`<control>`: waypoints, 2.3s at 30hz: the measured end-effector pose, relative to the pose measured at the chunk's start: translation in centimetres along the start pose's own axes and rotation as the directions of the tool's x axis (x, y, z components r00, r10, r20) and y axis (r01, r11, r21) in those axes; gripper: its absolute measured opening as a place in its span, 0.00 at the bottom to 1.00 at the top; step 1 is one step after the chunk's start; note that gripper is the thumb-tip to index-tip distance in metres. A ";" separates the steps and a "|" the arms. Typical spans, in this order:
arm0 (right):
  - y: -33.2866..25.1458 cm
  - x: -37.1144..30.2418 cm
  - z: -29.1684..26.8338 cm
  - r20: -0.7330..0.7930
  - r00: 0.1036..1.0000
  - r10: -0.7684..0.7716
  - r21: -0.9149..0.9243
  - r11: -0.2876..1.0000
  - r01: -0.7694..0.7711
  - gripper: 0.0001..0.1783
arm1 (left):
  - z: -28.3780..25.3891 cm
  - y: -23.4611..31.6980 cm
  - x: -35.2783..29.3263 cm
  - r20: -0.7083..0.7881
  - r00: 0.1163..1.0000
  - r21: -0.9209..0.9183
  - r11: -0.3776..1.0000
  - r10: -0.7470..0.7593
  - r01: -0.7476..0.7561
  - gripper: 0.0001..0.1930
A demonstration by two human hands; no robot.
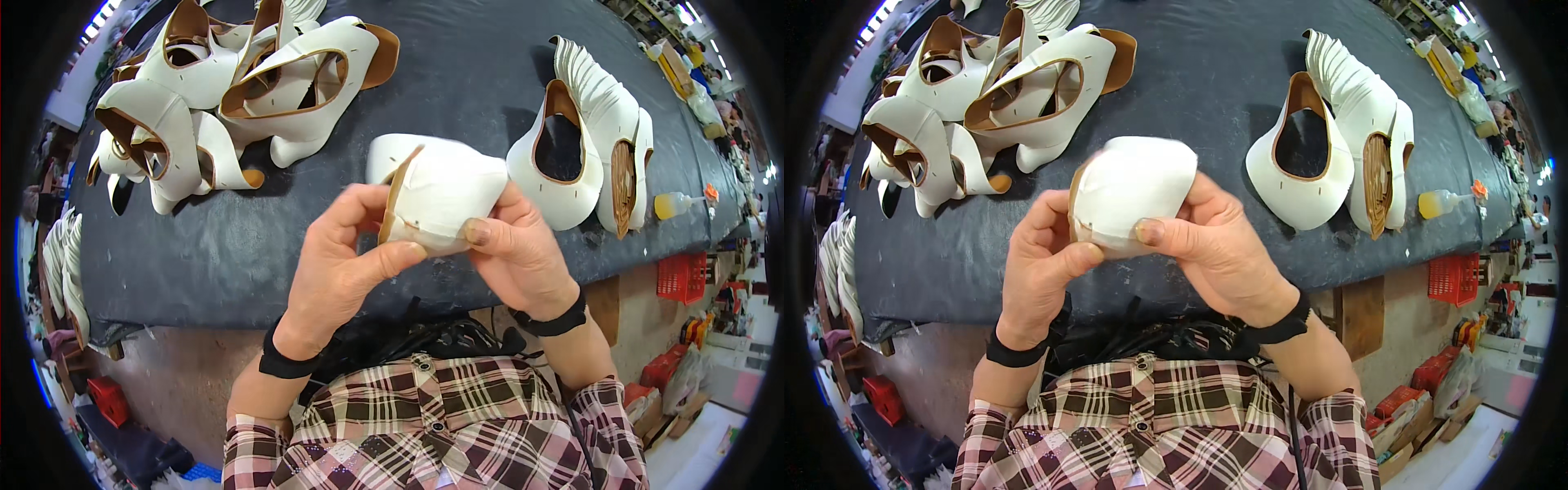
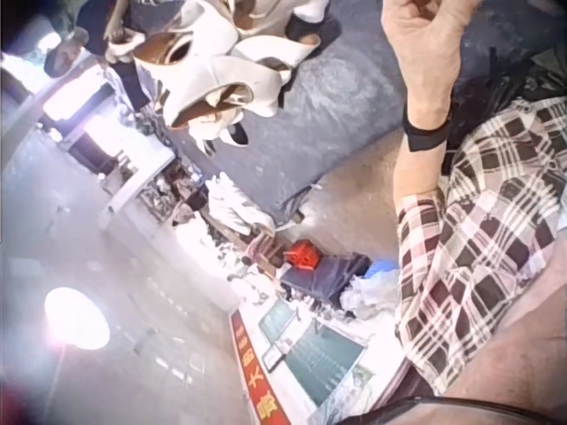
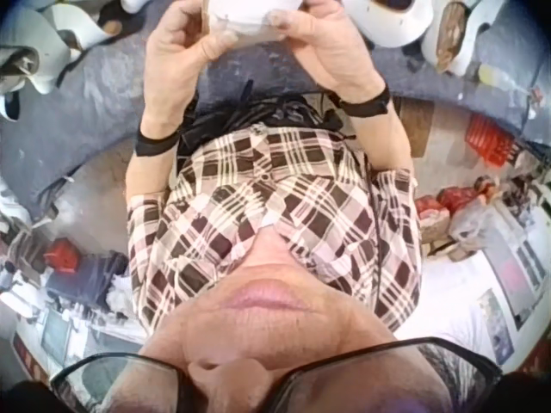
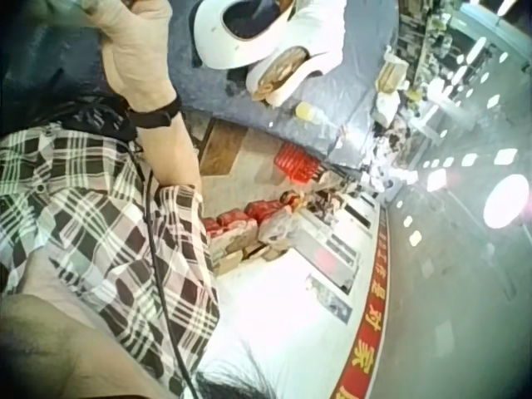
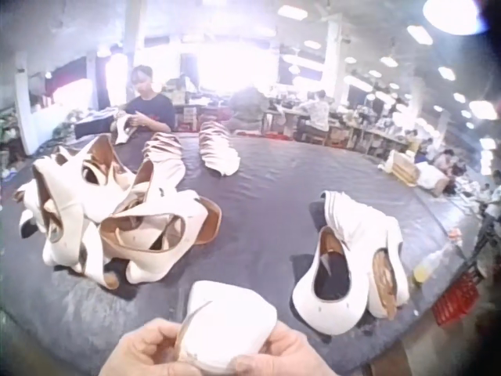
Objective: The person folds and presses the edges of a leather shoe upper by hand, then picks up a bottle and applies liquid to a small piece of material. After setting the bottle down, the person gathers several shoe uppers from the table and moves them to a different pile.
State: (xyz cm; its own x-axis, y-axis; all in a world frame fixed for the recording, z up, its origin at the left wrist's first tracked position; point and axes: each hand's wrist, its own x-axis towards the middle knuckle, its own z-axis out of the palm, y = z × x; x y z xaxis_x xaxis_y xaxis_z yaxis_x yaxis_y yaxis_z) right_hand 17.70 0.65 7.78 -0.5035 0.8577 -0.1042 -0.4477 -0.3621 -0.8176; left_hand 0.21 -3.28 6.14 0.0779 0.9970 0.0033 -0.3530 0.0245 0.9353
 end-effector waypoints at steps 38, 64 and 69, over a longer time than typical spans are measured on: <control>0.5 3.1 -4.6 0.196 0.941 0.276 -0.874 0.485 0.040 0.28 | 3.7 -8.1 -2.3 -0.261 0.870 0.313 0.889 0.418 -0.333 0.21; 1.0 4.6 -1.7 0.236 0.791 0.564 -0.964 0.236 0.120 0.10 | -0.7 -6.1 -4.9 -0.094 0.925 -0.178 0.920 -0.368 0.349 0.18; 1.0 4.3 -2.8 0.266 0.854 0.448 -0.925 0.367 0.095 0.12 | -0.2 -6.1 -4.7 -0.048 0.911 -0.283 0.881 -0.409 0.380 0.21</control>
State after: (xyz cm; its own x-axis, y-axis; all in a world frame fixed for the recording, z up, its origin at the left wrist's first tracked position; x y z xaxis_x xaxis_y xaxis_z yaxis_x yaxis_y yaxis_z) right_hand 17.20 4.97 4.90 -0.8266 0.4734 -0.3045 0.4714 0.2865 -0.8341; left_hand 1.77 -8.12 0.30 0.1703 0.9020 -0.3966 -0.5450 0.4216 0.7247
